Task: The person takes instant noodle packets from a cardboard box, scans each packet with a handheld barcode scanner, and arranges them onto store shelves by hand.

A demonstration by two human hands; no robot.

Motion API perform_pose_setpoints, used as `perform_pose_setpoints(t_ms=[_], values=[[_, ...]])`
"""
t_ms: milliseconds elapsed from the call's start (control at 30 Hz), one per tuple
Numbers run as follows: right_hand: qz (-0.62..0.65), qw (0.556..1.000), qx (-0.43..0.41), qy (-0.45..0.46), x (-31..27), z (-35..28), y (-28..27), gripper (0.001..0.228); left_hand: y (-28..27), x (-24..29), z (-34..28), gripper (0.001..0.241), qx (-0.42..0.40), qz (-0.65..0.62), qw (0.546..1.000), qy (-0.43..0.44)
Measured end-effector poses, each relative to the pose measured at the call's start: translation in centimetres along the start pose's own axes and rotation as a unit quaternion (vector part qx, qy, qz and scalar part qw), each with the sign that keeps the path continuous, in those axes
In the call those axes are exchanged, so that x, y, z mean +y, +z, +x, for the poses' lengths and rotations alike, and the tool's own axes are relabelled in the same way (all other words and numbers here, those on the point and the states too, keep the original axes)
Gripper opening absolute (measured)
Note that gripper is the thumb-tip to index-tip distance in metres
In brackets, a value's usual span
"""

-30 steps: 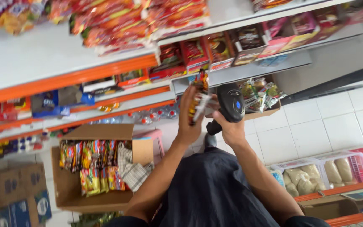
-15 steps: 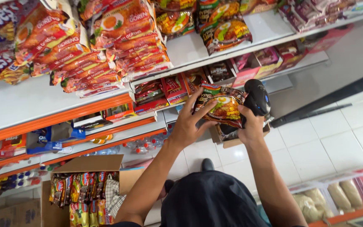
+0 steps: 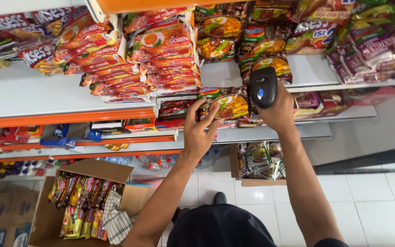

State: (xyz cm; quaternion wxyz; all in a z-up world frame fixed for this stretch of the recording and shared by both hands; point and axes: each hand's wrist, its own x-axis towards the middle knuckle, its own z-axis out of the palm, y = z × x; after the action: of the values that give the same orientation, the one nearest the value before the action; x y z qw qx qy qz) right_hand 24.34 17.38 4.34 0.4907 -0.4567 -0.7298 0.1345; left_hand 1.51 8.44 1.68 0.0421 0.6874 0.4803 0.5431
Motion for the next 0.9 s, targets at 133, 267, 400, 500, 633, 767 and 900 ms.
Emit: perform_pose_setpoints(t_ms=[133, 267, 400, 500, 633, 767, 900], values=[[-0.06, 0.996, 0.021, -0.068, 2.2, 0.5, -0.5, 0.039, 1.3, 0.1, 0.9, 0.051, 0.016, -0.011, 1.0, -0.003], [-0.083, 0.996, 0.038, -0.004, 4.0, 0.2, -1.4, 0.031, 2.7, 0.0, 1.8, 0.048, 0.027, 0.006, 1.0, 0.003], [-0.002, 0.999, 0.041, 0.025, 4.0, 0.4, -2.2, 0.034, 3.6, -0.6, 3.9, 0.043, 0.009, 0.117, 0.993, 0.009], [-0.058, 0.997, 0.055, 0.016, 3.7, 0.4, -2.4, 0.04, 4.3, -0.8, 5.2, 0.047, -0.001, 0.175, 0.984, -0.041], [-0.11, 0.99, 0.052, -0.068, 4.0, 0.1, -2.5, 0.043, 4.3, -2.2, 6.2, 0.059, -0.016, 0.16, 0.98, -0.115], [-0.133, 0.987, 0.017, -0.085, 4.7, 0.6, -1.7, 0.056, 4.2, -0.9, 4.8, 0.051, 0.02, 0.219, 0.975, 0.047], [-0.159, 0.985, 0.002, -0.072, 4.8, 0.8, -0.7, 0.061, 5.1, -0.9, 5.9, 0.045, -0.081, 0.209, 0.969, 0.108]])
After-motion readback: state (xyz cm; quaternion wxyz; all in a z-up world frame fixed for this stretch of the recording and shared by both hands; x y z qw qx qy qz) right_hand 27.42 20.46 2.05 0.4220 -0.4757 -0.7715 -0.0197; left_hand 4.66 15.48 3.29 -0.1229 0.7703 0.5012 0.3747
